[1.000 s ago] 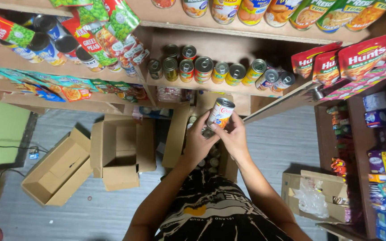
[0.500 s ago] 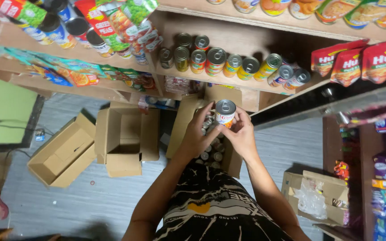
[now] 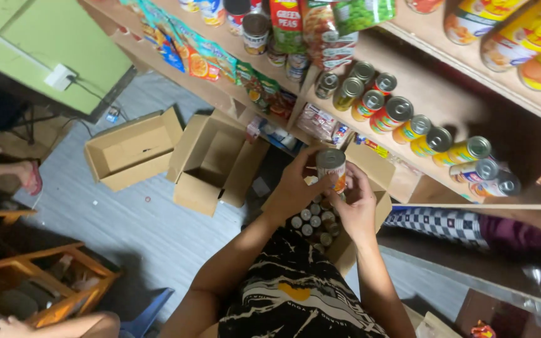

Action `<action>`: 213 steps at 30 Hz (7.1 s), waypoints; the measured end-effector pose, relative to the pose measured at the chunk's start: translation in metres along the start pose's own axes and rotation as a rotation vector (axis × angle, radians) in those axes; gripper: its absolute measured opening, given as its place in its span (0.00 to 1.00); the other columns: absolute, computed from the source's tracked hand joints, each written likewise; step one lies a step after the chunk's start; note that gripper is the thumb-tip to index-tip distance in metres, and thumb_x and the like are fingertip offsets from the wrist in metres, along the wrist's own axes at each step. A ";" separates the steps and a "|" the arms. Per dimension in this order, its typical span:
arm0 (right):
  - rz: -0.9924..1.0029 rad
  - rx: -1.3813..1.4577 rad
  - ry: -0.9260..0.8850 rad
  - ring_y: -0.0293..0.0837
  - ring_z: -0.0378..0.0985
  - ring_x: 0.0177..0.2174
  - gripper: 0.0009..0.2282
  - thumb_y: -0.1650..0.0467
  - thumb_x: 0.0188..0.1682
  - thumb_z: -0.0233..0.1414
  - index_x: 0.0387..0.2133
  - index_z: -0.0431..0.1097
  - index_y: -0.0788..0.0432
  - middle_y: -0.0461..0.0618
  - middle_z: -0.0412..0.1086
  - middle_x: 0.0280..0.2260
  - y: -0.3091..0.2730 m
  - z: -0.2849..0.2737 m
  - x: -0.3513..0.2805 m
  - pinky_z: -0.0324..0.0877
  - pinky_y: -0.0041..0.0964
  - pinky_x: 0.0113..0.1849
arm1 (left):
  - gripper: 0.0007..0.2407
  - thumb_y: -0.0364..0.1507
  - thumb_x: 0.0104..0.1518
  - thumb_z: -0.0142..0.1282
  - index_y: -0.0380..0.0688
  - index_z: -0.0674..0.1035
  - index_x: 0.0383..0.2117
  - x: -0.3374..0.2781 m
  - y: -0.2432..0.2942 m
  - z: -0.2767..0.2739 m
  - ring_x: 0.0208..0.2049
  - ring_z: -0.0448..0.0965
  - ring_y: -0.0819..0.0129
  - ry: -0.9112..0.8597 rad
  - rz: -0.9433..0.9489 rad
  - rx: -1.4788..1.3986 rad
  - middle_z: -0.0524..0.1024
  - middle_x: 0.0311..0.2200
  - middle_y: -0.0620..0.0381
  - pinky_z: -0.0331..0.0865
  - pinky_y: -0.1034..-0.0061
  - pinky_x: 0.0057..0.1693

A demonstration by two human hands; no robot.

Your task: Stocking grocery store shelves with various canned food products from a cardboard box.

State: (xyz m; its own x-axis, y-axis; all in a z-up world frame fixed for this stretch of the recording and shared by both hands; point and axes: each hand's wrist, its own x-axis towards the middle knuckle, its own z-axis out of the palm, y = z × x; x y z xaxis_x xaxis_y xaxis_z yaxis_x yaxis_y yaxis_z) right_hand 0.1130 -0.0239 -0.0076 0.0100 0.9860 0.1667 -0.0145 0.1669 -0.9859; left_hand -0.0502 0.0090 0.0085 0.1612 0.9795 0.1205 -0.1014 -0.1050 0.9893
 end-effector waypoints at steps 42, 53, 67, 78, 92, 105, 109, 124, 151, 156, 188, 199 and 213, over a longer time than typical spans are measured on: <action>-0.021 -0.017 0.289 0.41 0.72 0.54 0.26 0.82 0.44 0.62 0.58 0.64 0.67 0.51 0.68 0.55 0.006 -0.033 -0.041 0.71 0.36 0.55 | 0.23 0.29 0.56 0.66 0.42 0.73 0.59 0.021 0.037 0.030 0.51 0.77 0.72 -0.370 -0.112 0.014 0.75 0.54 0.58 0.75 0.76 0.54; -0.203 -0.239 0.563 0.44 0.68 0.59 0.28 0.81 0.45 0.63 0.60 0.63 0.66 0.53 0.64 0.59 -0.020 -0.079 -0.041 0.66 0.39 0.60 | 0.24 0.29 0.55 0.66 0.41 0.74 0.60 0.074 0.052 0.094 0.49 0.82 0.70 -0.620 0.166 0.171 0.79 0.52 0.51 0.78 0.74 0.51; -0.041 -0.210 0.595 0.36 0.74 0.45 0.16 0.81 0.50 0.58 0.53 0.68 0.67 0.48 0.74 0.44 0.002 -0.114 -0.068 0.70 0.31 0.51 | 0.17 0.38 0.53 0.67 0.42 0.82 0.44 0.315 -0.149 0.342 0.44 0.84 0.57 -0.630 0.488 0.252 0.85 0.42 0.49 0.74 0.68 0.53; 0.154 -0.213 0.685 0.35 0.75 0.43 0.15 0.78 0.50 0.57 0.52 0.70 0.67 0.47 0.75 0.41 0.012 -0.146 -0.092 0.71 0.31 0.48 | 0.19 0.40 0.53 0.64 0.45 0.80 0.48 0.348 -0.119 0.379 0.50 0.80 0.56 -0.704 0.565 0.443 0.81 0.48 0.49 0.72 0.67 0.57; 0.152 -0.140 0.751 0.35 0.75 0.44 0.15 0.77 0.51 0.58 0.52 0.70 0.65 0.48 0.75 0.44 0.049 -0.190 -0.093 0.71 0.31 0.50 | 0.25 0.44 0.45 0.68 0.46 0.79 0.49 0.296 -0.063 0.356 0.50 0.79 0.54 -0.855 0.460 0.649 0.80 0.48 0.46 0.72 0.66 0.57; 0.127 -0.209 0.667 0.34 0.76 0.43 0.14 0.76 0.52 0.57 0.51 0.71 0.65 0.47 0.75 0.41 0.044 -0.171 -0.071 0.73 0.29 0.47 | 0.31 0.47 0.37 0.72 0.47 0.79 0.50 0.282 -0.135 0.364 0.50 0.78 0.53 -0.996 0.367 0.843 0.79 0.49 0.44 0.71 0.65 0.57; 0.110 -0.198 0.642 0.34 0.77 0.42 0.14 0.77 0.52 0.56 0.51 0.71 0.65 0.47 0.76 0.42 0.041 -0.164 -0.075 0.73 0.30 0.47 | 0.33 0.47 0.35 0.73 0.47 0.78 0.50 0.318 -0.234 0.410 0.50 0.78 0.53 -1.024 0.343 0.891 0.79 0.50 0.44 0.71 0.65 0.57; 0.171 -0.234 0.651 0.35 0.77 0.42 0.13 0.77 0.51 0.57 0.50 0.71 0.65 0.48 0.76 0.41 0.046 -0.157 -0.118 0.74 0.31 0.46 | 0.44 0.42 0.38 0.76 0.44 0.62 0.64 0.252 -0.070 0.261 0.61 0.69 0.50 -1.011 0.292 0.927 0.68 0.60 0.42 0.60 0.58 0.64; 0.482 -0.197 0.489 0.32 0.75 0.38 0.13 0.74 0.51 0.58 0.49 0.72 0.62 0.45 0.75 0.39 0.116 -0.117 -0.182 0.71 0.27 0.38 | 0.17 0.29 0.56 0.65 0.43 0.73 0.50 -0.033 -0.271 0.100 0.53 0.76 0.49 -0.674 0.197 0.582 0.75 0.49 0.48 0.71 0.60 0.58; 0.481 -0.226 0.438 0.32 0.76 0.38 0.12 0.73 0.52 0.58 0.49 0.73 0.61 0.44 0.76 0.39 0.126 -0.115 -0.193 0.72 0.27 0.38 | 0.24 0.25 0.48 0.66 0.44 0.72 0.53 -0.091 -0.389 0.076 0.56 0.71 0.40 -0.801 0.021 0.696 0.73 0.52 0.42 0.67 0.55 0.57; 0.719 -0.338 0.384 0.33 0.78 0.40 0.14 0.68 0.50 0.59 0.49 0.73 0.57 0.43 0.78 0.43 0.086 -0.097 -0.207 0.72 0.28 0.31 | 0.24 0.33 0.48 0.71 0.45 0.71 0.50 0.065 -0.487 0.127 0.44 0.81 0.41 -0.229 -0.273 1.033 0.80 0.42 0.42 0.75 0.54 0.48; 0.716 -0.295 0.381 0.34 0.77 0.39 0.14 0.71 0.50 0.59 0.49 0.74 0.59 0.45 0.79 0.43 0.099 -0.094 -0.194 0.72 0.30 0.36 | 0.26 0.39 0.47 0.73 0.48 0.76 0.52 0.053 -0.375 0.101 0.40 0.82 0.43 -0.090 -0.172 0.822 0.82 0.37 0.40 0.75 0.54 0.45; 0.312 0.054 0.532 0.35 0.74 0.45 0.28 0.77 0.45 0.62 0.61 0.62 0.60 0.46 0.71 0.49 0.060 -0.080 -0.130 0.72 0.31 0.47 | 0.18 0.24 0.61 0.61 0.31 0.73 0.55 -0.020 -0.165 0.076 0.46 0.82 0.67 -0.503 -0.478 -0.289 0.81 0.46 0.49 0.79 0.73 0.51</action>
State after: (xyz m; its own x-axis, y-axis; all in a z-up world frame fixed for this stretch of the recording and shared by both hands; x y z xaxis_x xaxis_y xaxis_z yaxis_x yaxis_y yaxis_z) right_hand 0.1907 -0.1428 -0.0893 0.4943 0.8517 -0.1738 -0.1477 -0.1147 -0.9824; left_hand 0.0375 -0.0067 -0.1505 0.6742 0.7033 -0.2254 -0.1502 0.4294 0.8905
